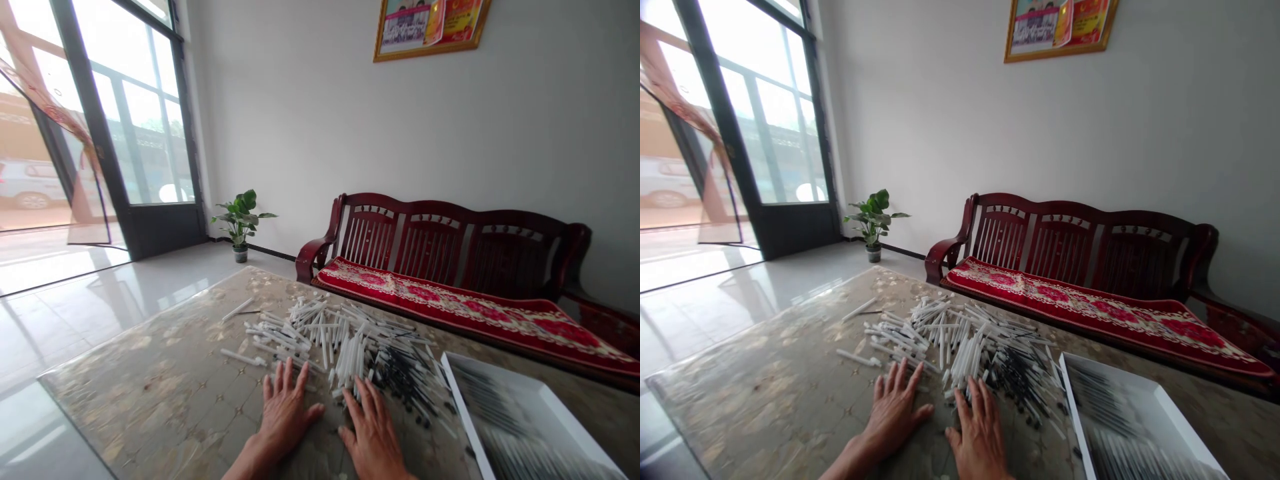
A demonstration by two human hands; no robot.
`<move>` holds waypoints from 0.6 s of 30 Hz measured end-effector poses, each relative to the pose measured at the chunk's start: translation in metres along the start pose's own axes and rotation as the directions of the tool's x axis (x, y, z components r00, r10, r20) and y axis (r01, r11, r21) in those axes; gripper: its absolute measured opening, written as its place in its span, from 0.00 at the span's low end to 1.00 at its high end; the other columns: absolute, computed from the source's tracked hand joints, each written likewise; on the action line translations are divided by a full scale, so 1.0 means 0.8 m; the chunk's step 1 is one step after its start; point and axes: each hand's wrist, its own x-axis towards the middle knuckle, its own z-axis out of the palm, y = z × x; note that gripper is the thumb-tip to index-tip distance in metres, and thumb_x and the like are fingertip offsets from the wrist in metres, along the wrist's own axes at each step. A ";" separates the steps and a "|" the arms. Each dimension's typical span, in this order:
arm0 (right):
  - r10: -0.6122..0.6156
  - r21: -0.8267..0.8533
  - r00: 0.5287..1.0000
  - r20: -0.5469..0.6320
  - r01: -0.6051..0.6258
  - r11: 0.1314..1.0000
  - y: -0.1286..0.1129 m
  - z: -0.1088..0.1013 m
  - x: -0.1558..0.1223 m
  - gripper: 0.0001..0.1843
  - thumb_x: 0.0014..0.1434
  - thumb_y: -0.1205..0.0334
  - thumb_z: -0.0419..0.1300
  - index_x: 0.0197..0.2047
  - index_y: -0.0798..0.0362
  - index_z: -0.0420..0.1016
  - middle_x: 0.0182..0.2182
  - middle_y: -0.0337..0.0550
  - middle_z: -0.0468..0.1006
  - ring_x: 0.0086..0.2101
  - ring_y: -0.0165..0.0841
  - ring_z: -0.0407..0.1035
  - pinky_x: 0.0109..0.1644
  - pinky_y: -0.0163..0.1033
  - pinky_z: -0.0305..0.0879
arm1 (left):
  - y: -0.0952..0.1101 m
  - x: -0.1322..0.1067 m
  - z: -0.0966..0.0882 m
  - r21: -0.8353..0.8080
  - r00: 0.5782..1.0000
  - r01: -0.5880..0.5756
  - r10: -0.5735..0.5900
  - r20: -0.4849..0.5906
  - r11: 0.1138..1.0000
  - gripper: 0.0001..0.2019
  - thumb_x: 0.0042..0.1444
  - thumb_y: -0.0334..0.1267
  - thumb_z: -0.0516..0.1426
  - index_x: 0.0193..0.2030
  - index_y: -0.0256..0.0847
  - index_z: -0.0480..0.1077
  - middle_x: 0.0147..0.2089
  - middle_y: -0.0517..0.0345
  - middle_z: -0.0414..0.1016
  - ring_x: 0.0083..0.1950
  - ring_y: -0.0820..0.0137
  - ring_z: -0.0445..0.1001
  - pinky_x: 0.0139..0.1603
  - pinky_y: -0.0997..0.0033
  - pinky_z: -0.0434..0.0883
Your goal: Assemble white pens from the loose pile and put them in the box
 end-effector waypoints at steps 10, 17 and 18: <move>0.002 -0.036 0.979 -0.201 -0.009 0.999 0.077 0.018 0.002 0.17 0.60 0.62 0.53 0.51 0.51 0.75 0.54 0.49 0.73 0.53 0.43 0.68 0.56 0.47 0.64 | 0.054 0.040 0.066 -0.138 0.951 -0.308 0.306 -0.032 0.941 0.48 0.48 0.59 0.55 0.73 0.43 0.43 0.76 0.48 0.38 0.75 0.48 0.31 0.69 0.38 0.34; 0.044 -0.078 0.975 -0.218 -0.062 0.995 0.077 -0.006 0.007 0.17 0.59 0.68 0.50 0.45 0.49 0.77 0.45 0.48 0.77 0.43 0.41 0.70 0.49 0.45 0.64 | 0.068 0.055 0.035 -0.195 0.967 -0.255 0.251 -0.049 0.947 0.43 0.52 0.55 0.54 0.73 0.47 0.44 0.75 0.48 0.43 0.74 0.46 0.37 0.68 0.35 0.35; 0.050 -0.073 0.976 -0.213 -0.067 0.995 0.076 -0.010 0.009 0.16 0.59 0.68 0.50 0.43 0.48 0.77 0.43 0.47 0.77 0.41 0.40 0.71 0.48 0.44 0.64 | 0.068 0.055 0.031 -0.200 0.969 -0.246 0.237 -0.066 0.949 0.41 0.53 0.53 0.54 0.72 0.47 0.45 0.75 0.48 0.45 0.74 0.46 0.38 0.68 0.34 0.35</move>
